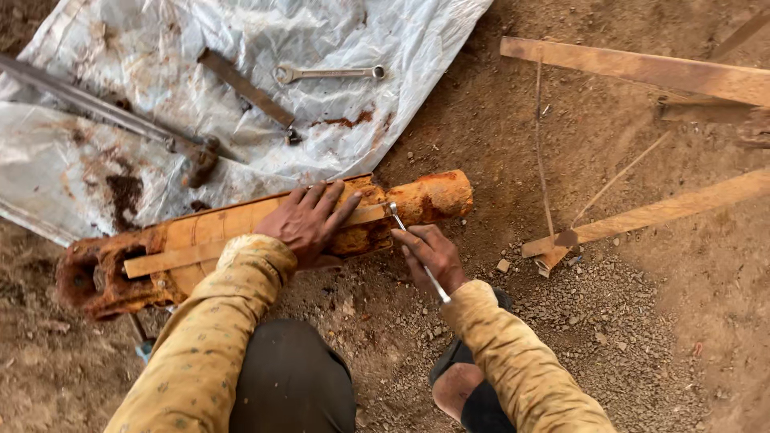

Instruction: The person uses a wrench to tighten a bolt on a rusty metal object. They repeatedly reposition the wrench and apply force to secure the bolt.

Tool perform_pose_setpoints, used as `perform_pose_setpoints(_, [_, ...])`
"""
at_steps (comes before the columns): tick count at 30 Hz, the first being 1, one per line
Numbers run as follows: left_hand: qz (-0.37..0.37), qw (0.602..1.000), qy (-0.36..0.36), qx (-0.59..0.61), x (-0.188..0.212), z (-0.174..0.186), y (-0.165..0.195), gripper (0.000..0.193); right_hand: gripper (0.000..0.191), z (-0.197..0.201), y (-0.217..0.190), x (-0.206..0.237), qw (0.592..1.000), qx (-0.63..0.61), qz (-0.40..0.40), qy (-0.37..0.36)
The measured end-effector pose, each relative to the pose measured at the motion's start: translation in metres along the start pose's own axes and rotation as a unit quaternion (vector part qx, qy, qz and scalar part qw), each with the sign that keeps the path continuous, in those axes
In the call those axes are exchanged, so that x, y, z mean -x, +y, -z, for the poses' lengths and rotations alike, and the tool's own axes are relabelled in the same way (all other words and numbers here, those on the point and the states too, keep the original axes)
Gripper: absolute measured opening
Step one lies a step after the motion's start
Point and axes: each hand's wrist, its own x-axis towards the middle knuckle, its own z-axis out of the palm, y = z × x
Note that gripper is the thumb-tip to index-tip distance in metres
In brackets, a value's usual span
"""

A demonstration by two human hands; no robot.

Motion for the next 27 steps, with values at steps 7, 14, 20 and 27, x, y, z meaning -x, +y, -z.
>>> perform_pose_setpoints(7, [0.008, 1.0, -0.016, -0.016, 0.0, -0.004, -0.001, 0.123, 0.037, -0.008, -0.004, 0.006, 0.997, -0.014, -0.049, 0.055])
perform_pose_setpoints(14, [0.01, 1.0, -0.007, -0.004, -0.002, -0.02, -0.005, 0.124, 0.032, -0.007, -0.006, 0.009, 0.959, -0.087, -0.217, 0.16])
perform_pose_setpoints(20, [0.002, 0.995, 0.072, -0.073, -0.003, -0.025, -0.006, 0.113, 0.034, 0.008, -0.007, 0.007, 0.96, -0.153, -0.213, 0.098])
perform_pose_setpoints(27, [0.017, 0.999, -0.031, -0.019, 0.002, -0.009, -0.001, 0.117, 0.05, 0.041, 0.022, -0.105, 0.836, -0.206, -0.508, -0.016])
